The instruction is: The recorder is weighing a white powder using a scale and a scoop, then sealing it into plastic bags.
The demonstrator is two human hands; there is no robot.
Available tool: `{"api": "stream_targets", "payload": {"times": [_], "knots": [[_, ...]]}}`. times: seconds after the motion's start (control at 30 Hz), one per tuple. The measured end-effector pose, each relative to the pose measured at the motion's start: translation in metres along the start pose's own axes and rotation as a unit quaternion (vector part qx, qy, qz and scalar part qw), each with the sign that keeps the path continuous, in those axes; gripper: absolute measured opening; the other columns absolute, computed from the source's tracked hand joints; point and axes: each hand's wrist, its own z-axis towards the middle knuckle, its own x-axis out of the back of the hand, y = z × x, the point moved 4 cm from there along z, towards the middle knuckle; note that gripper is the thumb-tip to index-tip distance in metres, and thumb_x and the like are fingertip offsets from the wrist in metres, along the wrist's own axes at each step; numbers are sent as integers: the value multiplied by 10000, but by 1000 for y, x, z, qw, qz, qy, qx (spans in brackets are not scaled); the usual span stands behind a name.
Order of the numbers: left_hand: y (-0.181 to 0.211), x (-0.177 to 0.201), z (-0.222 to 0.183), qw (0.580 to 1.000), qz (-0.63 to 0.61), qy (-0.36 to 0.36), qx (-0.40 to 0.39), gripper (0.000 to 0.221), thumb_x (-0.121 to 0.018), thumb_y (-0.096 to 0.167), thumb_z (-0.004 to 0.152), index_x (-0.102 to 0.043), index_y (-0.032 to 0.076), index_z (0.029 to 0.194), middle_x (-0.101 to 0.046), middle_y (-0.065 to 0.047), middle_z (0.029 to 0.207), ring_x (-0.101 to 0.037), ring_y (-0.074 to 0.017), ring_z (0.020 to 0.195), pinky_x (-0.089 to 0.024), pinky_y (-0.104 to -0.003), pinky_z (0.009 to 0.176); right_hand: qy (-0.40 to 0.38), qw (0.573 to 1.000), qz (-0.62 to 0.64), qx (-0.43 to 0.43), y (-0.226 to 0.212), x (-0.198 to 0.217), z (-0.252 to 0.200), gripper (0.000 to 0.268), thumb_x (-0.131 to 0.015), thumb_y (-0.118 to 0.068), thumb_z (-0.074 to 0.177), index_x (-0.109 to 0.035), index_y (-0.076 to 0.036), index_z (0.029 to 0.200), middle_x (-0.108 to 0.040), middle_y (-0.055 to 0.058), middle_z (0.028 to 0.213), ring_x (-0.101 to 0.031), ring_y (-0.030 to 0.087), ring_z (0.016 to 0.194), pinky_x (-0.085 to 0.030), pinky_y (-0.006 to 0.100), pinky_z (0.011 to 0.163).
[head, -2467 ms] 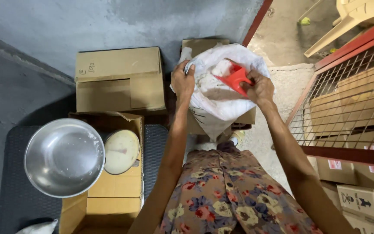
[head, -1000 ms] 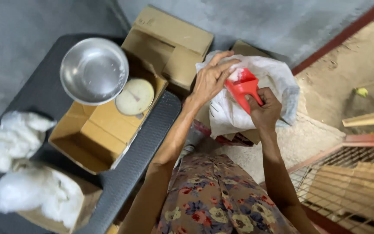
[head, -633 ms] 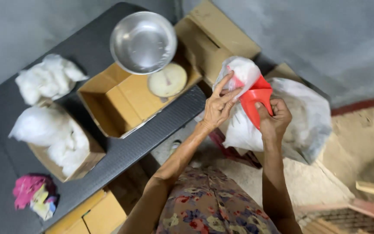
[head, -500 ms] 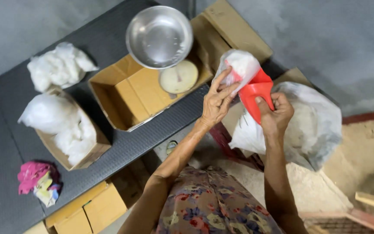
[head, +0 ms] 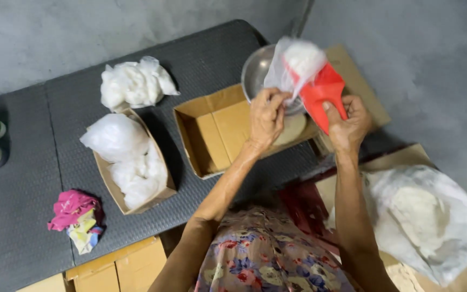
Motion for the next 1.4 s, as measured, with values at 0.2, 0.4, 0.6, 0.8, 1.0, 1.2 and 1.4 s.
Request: {"api": "stream_targets", "payload": {"times": [0.2,0.4,0.6,0.8,1.0,1.2,1.4], "knots": [[-40,2,-21,983,46,-130,123,253,-705,61,873,-710,143,1113,-657,-95,1042,-628,-309,974,-427,-434,864,-36,974,-225,-14,2,-7,-13,241,-863,-144,838,-697,-28,969,-689,72,798,-638,155,692,-511,328,646],[-19,12,1,984,58,-117,119,528,-763,228,840,-595,91,1322,-626,-90,1104,-594,-276,992,-365,-435,887,-31,967,-249,-31,-19,9,-25,263,-870,-165,875,-694,-18,1005,-692,110,819,-624,195,725,-517,340,684],[-37,-20,21,981,55,-138,122,554,-737,226,882,-596,63,1392,-616,-97,1060,-586,-243,999,-379,-402,898,-68,954,-293,-1,-27,8,-2,298,-889,-177,844,-716,-19,1029,-716,132,861,-667,206,744,-513,346,685],[-73,-54,61,955,12,-250,158,259,-583,189,1012,-744,107,1197,-661,-97,934,-669,-215,723,-549,-421,695,-101,958,-266,16,-25,-10,30,297,-893,-209,830,-731,-58,1028,-705,116,804,-660,225,699,-508,360,657],[-82,-50,70,961,-146,-220,79,226,-659,165,1028,-751,16,1171,-759,-102,996,-726,-170,862,-562,-330,782,-153,941,-294,69,-47,-45,37,254,-890,-239,867,-732,-91,1001,-703,127,772,-673,282,704,-515,441,660],[-136,-39,54,894,-236,-192,329,260,-640,184,1033,-761,-22,1133,-640,-26,772,-548,-106,656,-459,-260,590,-204,859,-452,129,-48,-28,56,321,-852,-309,892,-764,-157,1160,-719,97,718,-675,260,653,-484,482,783],[-133,-51,46,837,-295,-202,415,206,-756,172,921,-731,35,1073,-755,-36,793,-613,-91,577,-478,-250,510,-253,811,-478,223,-95,-24,63,285,-814,-313,915,-795,-203,1177,-726,67,754,-615,196,598,-444,480,780]]}}
